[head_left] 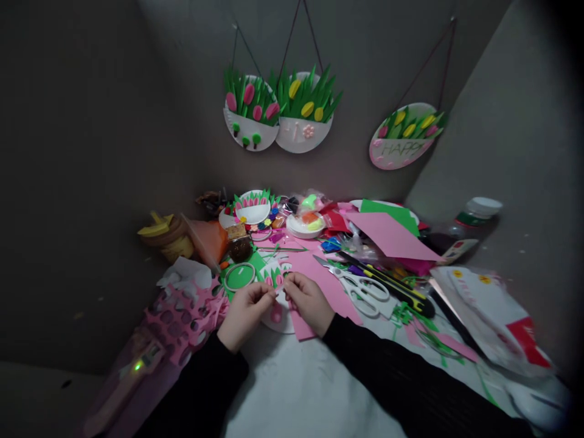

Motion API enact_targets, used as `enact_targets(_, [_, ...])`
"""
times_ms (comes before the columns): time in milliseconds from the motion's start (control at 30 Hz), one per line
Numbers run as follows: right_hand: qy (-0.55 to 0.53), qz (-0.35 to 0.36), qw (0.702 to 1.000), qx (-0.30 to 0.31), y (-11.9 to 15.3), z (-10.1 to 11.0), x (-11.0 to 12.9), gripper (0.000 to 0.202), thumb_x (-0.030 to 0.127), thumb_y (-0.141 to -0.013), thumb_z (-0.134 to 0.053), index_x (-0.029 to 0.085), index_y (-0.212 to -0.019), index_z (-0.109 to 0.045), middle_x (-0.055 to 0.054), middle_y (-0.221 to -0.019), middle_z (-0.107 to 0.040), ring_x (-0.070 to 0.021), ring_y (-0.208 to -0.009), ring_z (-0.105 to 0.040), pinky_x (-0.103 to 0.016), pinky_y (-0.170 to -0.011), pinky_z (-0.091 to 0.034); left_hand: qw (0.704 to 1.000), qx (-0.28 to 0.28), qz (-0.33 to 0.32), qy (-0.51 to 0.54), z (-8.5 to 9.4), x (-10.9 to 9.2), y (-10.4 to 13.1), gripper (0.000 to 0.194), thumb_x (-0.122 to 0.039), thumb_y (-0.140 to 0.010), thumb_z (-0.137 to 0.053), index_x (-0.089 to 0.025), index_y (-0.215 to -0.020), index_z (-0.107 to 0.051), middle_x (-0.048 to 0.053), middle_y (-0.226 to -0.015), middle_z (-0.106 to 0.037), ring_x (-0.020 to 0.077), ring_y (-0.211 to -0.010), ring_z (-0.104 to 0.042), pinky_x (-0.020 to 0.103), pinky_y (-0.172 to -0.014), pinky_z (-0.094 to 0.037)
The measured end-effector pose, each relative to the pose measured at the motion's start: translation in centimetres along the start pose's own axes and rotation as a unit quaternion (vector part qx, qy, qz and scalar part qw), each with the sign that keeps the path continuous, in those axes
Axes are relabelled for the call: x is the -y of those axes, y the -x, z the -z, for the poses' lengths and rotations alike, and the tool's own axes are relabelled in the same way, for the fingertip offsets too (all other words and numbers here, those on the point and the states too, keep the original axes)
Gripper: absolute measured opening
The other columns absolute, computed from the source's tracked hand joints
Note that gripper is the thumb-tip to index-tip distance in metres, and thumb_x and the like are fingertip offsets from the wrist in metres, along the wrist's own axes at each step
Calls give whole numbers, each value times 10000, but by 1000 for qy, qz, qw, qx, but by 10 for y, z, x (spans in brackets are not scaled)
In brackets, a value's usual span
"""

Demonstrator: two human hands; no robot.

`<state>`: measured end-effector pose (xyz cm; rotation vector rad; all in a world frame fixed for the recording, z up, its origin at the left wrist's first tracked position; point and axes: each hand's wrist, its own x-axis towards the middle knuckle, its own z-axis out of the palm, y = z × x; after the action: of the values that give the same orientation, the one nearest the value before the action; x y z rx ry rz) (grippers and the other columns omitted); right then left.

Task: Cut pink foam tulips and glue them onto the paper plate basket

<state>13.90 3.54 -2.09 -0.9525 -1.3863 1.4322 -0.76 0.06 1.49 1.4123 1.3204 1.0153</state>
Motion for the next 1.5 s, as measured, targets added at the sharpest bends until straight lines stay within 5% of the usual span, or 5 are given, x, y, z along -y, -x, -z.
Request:
enact_targets(300, [112,87,983,-114,1,0,-6,203,275,-795,-571,209,-975,-507,-28,-890,-547,-141,-673,-522,-278,-610,-445,997,-57,-16,-49,3,6,-4,212,-341,-772,-566,-153,-673,-568,-14,-600,-573,127,-582,-515,226,-578,-371])
enact_targets(467, [248,243,937,-41,7,0,0,87,158,-823,-537,218,-849,-594,-56,-882,-556,-206,-894,-551,-336,-774,-447,992,-68,-41,-101,3,8,-4,219,-335,-796,-526,-155,-675,-553,-15,-614,-531,133,-603,-494,232,-579,-365])
enact_targets(1133, [242,238,939,-47,7,-2,0,123,139,-823,-515,191,-738,-587,-31,-763,-548,-173,-763,-544,-293,-683,-429,970,-30,-127,-205,2,9,1,191,-249,-855,-474,-150,-816,-633,25,-752,-634,142,-693,-543,237,-640,-382])
enact_targets(1333, [20,110,975,-195,-8,10,-3,134,312,-813,-567,207,-741,-524,26,-660,-491,-121,-585,-470,-239,-526,-378,977,-69,-97,-178,5,6,-2,180,-271,-837,-490,-151,-746,-589,2,-685,-577,129,-638,-493,230,-597,-352])
enact_targets(1500, [-339,-56,908,-240,-22,26,2,426,589,-857,-353,196,-827,-515,33,-576,-499,-73,-363,-308,-194,-344,-178,994,-74,-50,-64,5,5,-3,195,-320,-820,-528,-147,-747,-579,-1,-680,-572,128,-656,-507,230,-625,-367])
